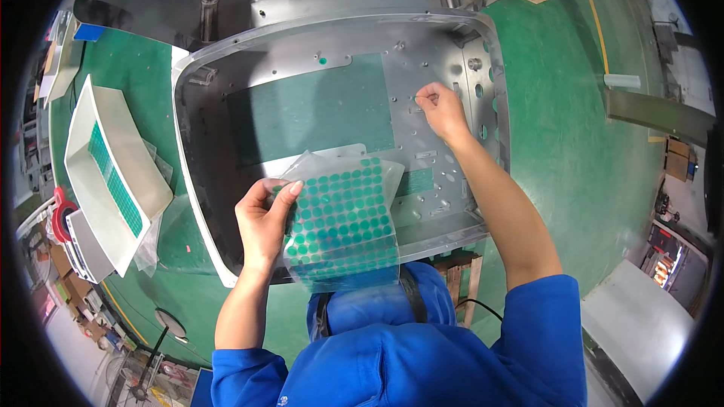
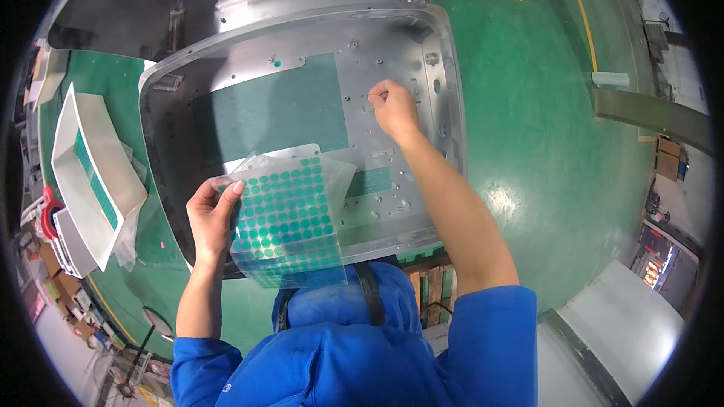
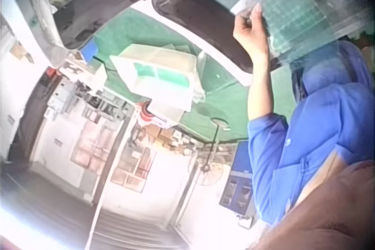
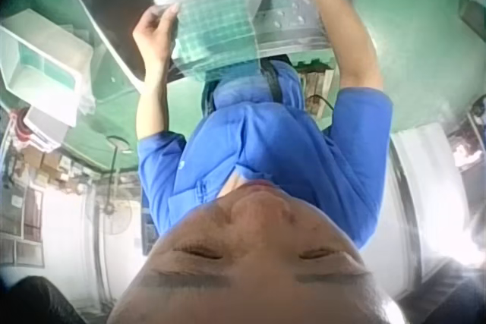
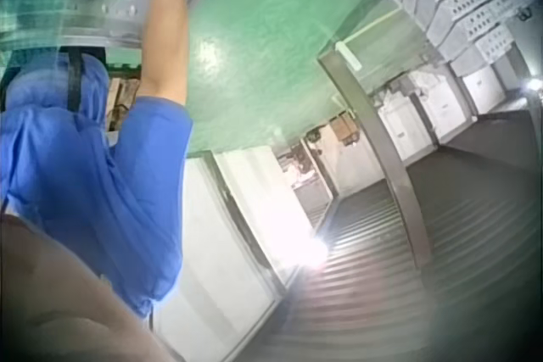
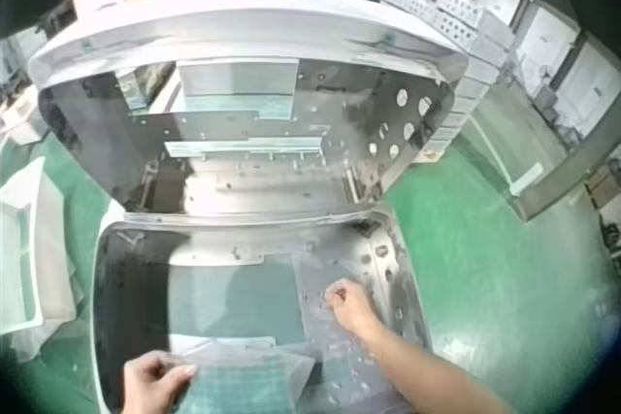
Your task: Apply green adhesive dots to specific points on metal enclosure panels and assemble components.
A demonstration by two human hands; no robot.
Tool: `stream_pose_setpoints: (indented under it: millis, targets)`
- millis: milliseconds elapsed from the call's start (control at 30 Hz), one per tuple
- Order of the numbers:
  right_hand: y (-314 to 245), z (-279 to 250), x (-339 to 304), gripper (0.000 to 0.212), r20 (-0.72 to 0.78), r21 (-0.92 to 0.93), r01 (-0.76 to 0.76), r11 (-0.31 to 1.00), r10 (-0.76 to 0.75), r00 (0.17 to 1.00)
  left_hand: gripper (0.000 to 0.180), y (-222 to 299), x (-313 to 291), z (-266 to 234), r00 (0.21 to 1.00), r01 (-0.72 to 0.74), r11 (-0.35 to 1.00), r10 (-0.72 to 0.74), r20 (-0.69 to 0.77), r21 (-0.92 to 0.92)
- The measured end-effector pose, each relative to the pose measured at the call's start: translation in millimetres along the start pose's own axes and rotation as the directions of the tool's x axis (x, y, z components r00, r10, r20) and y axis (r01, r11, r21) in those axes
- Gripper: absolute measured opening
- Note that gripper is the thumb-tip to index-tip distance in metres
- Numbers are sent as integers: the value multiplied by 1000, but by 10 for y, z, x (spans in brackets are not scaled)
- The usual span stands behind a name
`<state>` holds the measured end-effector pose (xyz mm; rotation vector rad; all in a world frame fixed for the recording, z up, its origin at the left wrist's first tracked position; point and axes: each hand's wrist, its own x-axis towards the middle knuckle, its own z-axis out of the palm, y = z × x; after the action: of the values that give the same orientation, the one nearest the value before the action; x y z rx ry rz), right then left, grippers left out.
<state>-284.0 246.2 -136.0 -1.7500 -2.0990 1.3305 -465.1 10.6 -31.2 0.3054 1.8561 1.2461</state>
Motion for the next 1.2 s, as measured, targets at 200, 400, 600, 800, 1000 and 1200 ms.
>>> stream_pose_setpoints:
  millis: [200, 400, 600, 800, 1000, 1200]
  targets:
    - [68, 70, 66, 7, -8, -86, 121, 989, -122, 993, 13, -31, -37, -7, 999, 34, 999, -34, -4, 19]
    - [43, 81, 58, 6, -23, -138, 121, 983, -125, 992, 13, -67, -29, 26, 1000, 29, 1000, -29, -10, 1]
    - [50, 72, 71, 5, -18, -118, 118, 986, -121, 993, 17, -38, -27, 37, 998, 69, 998, -69, 2, 1]
    - [2, 69, 69, 8, -40, -201, 133, 971, -143, 989, 16, -79, -9, 48, 998, 67, 998, -67, -2, 12]
    - [-25, 93, 62, 7, -57, -246, 97, 965, -114, 992, 16, -59, -19, 54, 996, 83, 996, -83, 10, 10]
    - [-19, 124, 11, 6, -120, -297, 142, 944, -184, 976, 17, -82, -3, 65, 999, 42, 999, -42, -9, 33]
